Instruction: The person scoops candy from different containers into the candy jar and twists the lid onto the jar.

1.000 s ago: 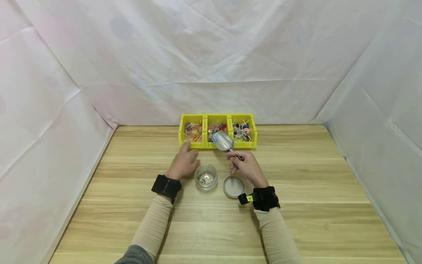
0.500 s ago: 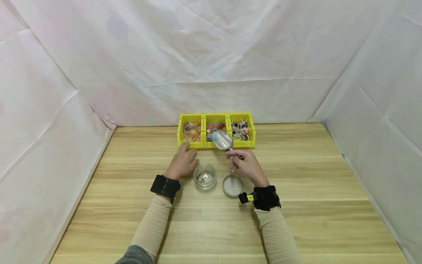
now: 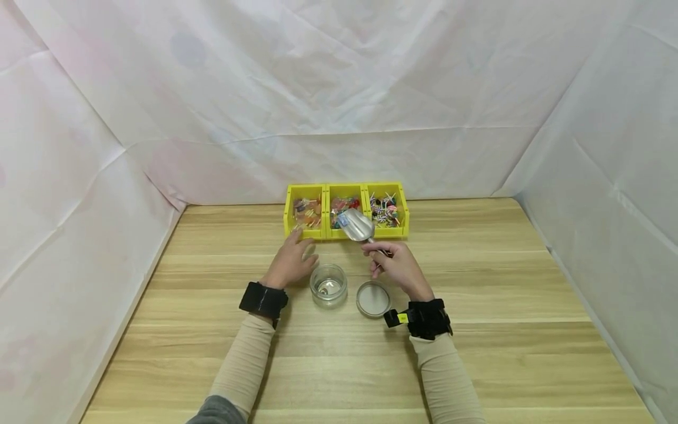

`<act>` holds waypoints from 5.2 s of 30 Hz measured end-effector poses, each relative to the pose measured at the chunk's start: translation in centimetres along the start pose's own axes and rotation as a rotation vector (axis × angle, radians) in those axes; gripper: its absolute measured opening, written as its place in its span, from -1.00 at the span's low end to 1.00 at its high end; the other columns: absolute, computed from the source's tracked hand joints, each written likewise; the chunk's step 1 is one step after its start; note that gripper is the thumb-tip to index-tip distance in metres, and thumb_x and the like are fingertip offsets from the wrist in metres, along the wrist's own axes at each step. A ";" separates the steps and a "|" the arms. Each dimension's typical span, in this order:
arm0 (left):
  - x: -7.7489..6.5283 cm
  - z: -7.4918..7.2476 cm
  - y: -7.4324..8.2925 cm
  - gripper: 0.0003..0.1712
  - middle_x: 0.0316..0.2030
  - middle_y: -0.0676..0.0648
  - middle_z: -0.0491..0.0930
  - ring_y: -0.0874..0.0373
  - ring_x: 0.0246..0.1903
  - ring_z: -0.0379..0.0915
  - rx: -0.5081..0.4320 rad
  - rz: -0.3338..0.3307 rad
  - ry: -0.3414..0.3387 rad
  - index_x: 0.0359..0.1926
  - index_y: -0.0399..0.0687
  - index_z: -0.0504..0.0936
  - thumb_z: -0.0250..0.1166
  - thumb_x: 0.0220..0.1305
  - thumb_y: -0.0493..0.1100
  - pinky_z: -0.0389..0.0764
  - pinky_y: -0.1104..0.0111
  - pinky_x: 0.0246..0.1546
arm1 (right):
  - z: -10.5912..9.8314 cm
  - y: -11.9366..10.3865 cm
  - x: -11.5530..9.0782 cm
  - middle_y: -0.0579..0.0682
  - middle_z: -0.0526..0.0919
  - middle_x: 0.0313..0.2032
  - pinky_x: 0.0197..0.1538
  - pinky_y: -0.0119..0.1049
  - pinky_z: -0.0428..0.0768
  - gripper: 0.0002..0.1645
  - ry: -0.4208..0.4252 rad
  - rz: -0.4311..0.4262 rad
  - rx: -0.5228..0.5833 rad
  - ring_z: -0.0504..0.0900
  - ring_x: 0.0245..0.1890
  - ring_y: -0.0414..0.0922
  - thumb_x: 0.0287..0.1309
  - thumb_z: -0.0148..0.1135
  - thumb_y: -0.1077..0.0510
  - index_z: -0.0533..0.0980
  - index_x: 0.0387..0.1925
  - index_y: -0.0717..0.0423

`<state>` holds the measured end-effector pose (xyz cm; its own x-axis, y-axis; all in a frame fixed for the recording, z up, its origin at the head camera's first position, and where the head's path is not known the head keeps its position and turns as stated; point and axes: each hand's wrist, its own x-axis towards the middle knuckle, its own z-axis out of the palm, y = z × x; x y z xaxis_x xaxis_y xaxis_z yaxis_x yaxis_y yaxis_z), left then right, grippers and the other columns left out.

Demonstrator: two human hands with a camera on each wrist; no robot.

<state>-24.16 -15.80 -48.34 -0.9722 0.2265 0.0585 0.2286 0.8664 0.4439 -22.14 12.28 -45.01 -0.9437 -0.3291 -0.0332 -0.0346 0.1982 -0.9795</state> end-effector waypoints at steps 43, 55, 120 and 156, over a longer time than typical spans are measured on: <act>-4.0 -3.2 -0.4 -0.42 0.30 -0.26 0.44 -0.15 0.33 0.33 -0.168 0.004 -0.071 0.37 -0.26 0.38 0.18 0.45 -0.06 0.33 0.04 0.37 | -1.0 -0.6 -0.7 0.11 0.63 -0.09 -0.33 -0.26 0.71 -0.70 -0.049 -0.020 -0.014 0.59 -0.46 -0.17 0.44 0.05 0.27 0.61 0.07 0.24; -5.0 -2.9 -0.3 -0.43 0.27 -0.26 0.47 -0.15 0.30 0.37 -0.163 0.001 -0.083 0.34 -0.26 0.41 0.20 0.44 -0.05 0.36 0.03 0.34 | -0.9 -0.3 -0.6 0.07 0.65 -0.11 -0.34 -0.25 0.71 -0.69 -0.061 -0.037 -0.028 0.62 -0.44 -0.08 0.42 0.06 0.28 0.61 0.07 0.24; -8.3 -2.6 1.4 -0.50 0.24 -0.22 0.52 -0.10 0.27 0.41 -0.238 0.109 -0.181 0.28 -0.24 0.49 0.24 0.40 -0.13 0.41 0.05 0.31 | -1.7 -0.7 -0.9 0.14 0.64 -0.10 -0.34 -0.20 0.71 -0.71 -0.069 -0.020 -0.042 0.60 -0.49 -0.16 0.40 0.08 0.28 0.62 0.04 0.24; -7.8 -1.0 1.7 -0.09 0.37 -0.29 0.33 -0.11 0.37 0.26 -0.279 0.156 -0.223 0.46 -0.29 0.19 0.38 0.27 0.01 0.30 0.09 0.39 | -2.5 -1.2 -1.4 0.19 0.61 -0.24 -0.38 -0.11 0.70 -0.74 -0.128 -0.023 -0.088 0.59 -0.49 -0.13 0.41 0.10 0.24 0.64 -0.02 0.22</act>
<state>-16.29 -16.58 -47.16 -0.8851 0.4639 -0.0382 0.3203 0.6665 0.6732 -21.61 14.85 -43.29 -0.8929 -0.4483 -0.0418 -0.0893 0.2673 -0.9595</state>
